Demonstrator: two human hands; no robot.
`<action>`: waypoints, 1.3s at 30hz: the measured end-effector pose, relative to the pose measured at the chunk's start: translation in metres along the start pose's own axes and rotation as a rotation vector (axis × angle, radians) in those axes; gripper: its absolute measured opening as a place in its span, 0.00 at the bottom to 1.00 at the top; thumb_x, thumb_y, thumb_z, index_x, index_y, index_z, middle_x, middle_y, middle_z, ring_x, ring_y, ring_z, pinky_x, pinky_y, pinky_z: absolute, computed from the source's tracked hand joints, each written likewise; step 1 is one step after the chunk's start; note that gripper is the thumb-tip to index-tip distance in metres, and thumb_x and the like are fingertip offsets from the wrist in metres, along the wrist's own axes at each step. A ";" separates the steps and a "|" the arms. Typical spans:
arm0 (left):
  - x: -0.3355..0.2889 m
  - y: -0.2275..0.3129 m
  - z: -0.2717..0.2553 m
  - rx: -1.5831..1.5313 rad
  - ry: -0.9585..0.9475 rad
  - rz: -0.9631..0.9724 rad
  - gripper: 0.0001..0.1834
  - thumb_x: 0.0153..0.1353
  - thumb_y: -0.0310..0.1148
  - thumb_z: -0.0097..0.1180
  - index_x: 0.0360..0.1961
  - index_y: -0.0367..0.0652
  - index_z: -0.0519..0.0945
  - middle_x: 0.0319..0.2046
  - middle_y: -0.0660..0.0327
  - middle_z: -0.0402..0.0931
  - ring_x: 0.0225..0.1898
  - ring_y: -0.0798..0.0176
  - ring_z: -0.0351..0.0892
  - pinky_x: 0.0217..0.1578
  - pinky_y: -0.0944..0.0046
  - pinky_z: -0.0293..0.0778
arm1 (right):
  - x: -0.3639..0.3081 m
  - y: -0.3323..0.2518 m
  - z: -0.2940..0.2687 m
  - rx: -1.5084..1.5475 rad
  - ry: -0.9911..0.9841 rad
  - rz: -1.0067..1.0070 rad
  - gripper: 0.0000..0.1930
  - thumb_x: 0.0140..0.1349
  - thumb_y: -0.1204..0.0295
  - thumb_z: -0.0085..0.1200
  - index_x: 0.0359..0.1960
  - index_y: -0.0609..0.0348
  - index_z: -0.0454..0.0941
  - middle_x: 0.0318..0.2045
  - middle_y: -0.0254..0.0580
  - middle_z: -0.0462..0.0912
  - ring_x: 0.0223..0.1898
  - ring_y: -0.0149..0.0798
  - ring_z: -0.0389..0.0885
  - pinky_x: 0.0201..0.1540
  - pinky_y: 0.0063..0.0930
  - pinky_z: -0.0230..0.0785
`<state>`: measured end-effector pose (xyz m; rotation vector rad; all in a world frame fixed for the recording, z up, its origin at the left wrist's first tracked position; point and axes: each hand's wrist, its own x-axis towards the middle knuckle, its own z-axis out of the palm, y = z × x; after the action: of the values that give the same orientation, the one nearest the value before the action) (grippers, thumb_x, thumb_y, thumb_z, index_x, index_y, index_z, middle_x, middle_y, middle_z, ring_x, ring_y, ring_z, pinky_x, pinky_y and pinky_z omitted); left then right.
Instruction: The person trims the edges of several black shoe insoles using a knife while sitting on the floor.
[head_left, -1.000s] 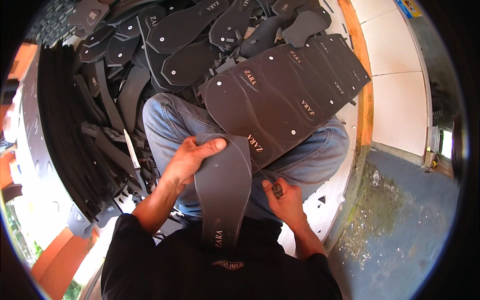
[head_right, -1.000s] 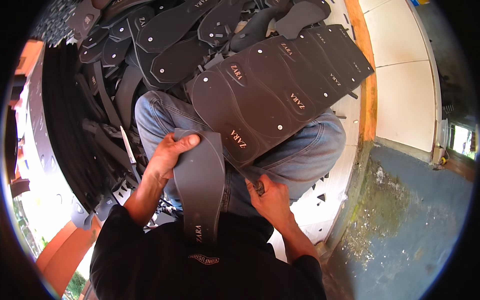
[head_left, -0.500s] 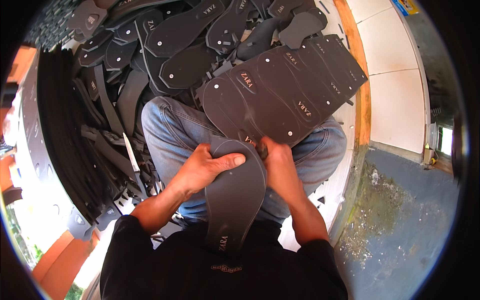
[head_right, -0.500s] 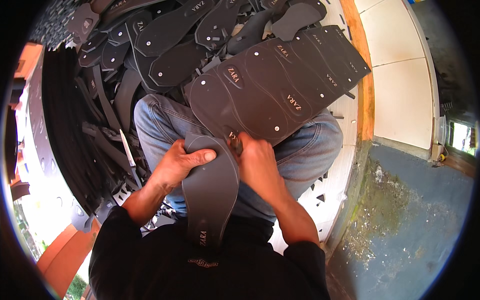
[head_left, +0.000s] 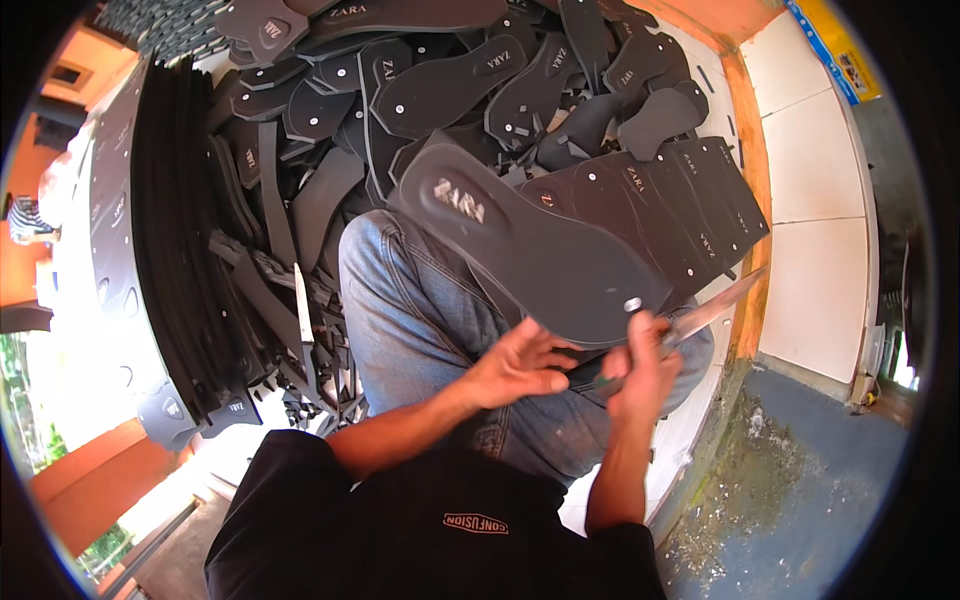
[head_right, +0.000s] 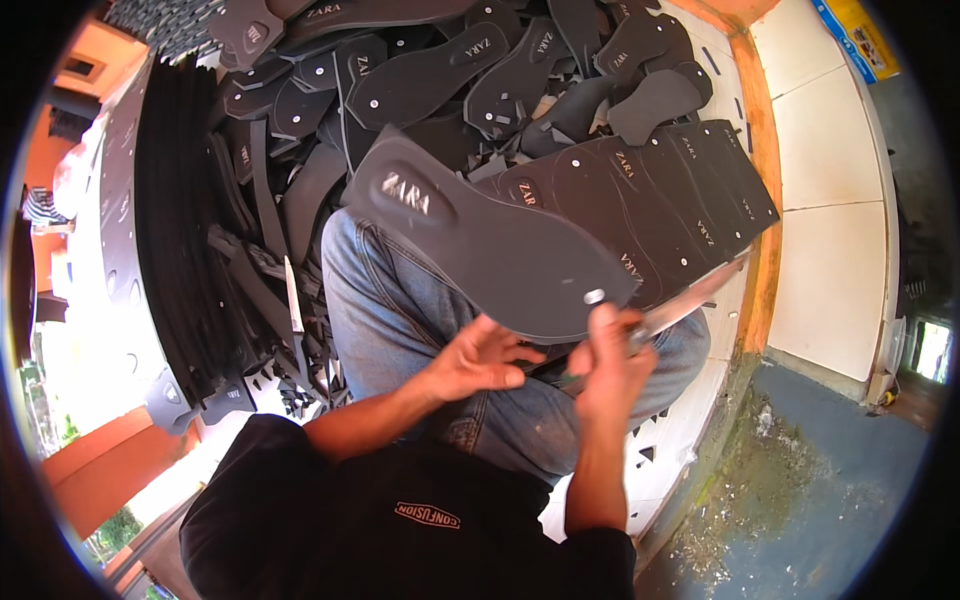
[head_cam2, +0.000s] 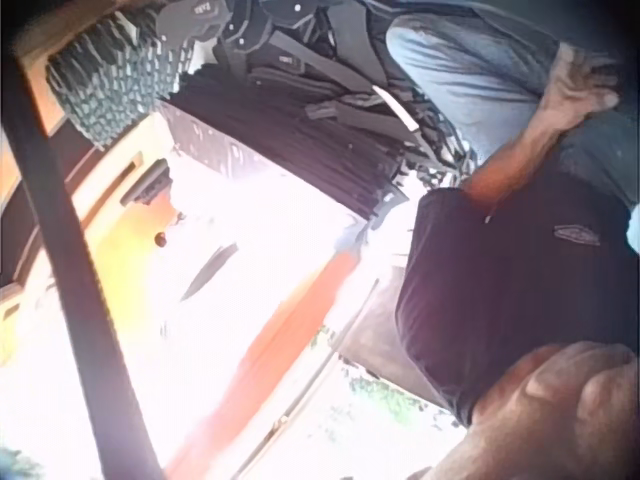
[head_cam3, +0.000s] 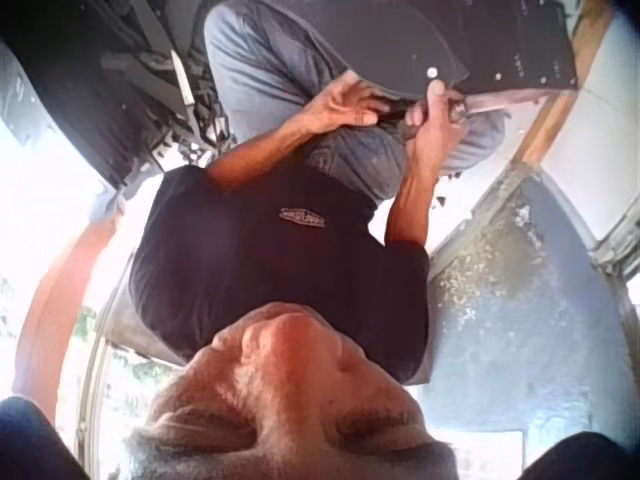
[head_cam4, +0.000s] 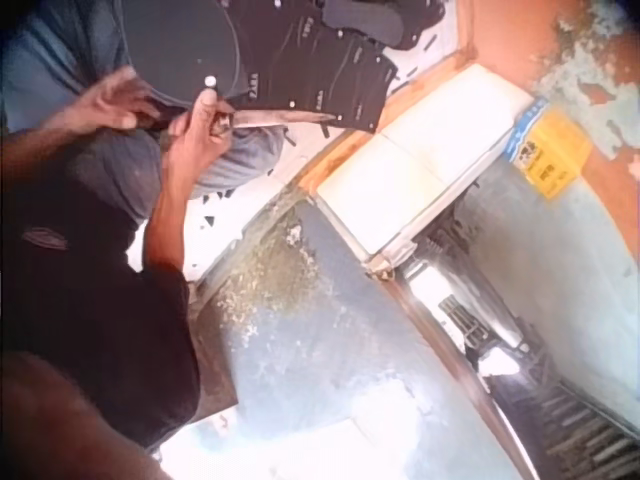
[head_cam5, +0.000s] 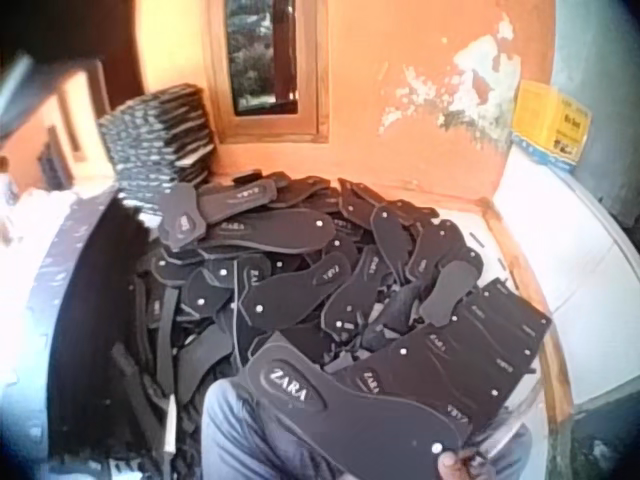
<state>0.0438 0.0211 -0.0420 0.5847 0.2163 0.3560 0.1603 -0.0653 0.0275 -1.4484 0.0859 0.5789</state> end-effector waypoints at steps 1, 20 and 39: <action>0.000 -0.005 0.013 -0.053 0.033 0.051 0.19 0.56 0.25 0.58 0.49 0.40 0.71 0.45 0.61 0.73 0.52 0.60 0.71 0.51 0.59 0.69 | -0.013 0.008 0.002 -0.134 -0.046 -0.069 0.14 0.61 0.68 0.55 0.19 0.55 0.67 0.11 0.26 0.65 0.12 0.20 0.60 0.15 0.18 0.50; -0.016 0.003 0.026 -0.240 0.632 -0.114 0.14 0.56 0.30 0.60 0.43 0.42 0.73 0.37 0.63 0.76 0.37 0.66 0.79 0.35 0.66 0.79 | -0.063 0.060 -0.057 -1.151 -0.048 -0.217 0.18 0.60 0.67 0.54 0.16 0.65 0.66 0.08 0.47 0.66 0.09 0.41 0.64 0.16 0.35 0.56; -0.019 0.074 -0.044 -0.127 0.818 -0.033 0.16 0.61 0.38 0.54 0.46 0.41 0.73 0.38 0.58 0.77 0.36 0.61 0.80 0.38 0.61 0.78 | -0.060 0.040 -0.036 -0.507 -0.583 0.356 0.13 0.58 0.64 0.58 0.32 0.64 0.79 0.18 0.31 0.76 0.20 0.23 0.73 0.22 0.20 0.64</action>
<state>-0.0066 0.0930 -0.0330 0.2825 0.9796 0.5604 0.1019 -0.1183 0.0101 -1.7013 -0.2895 1.3698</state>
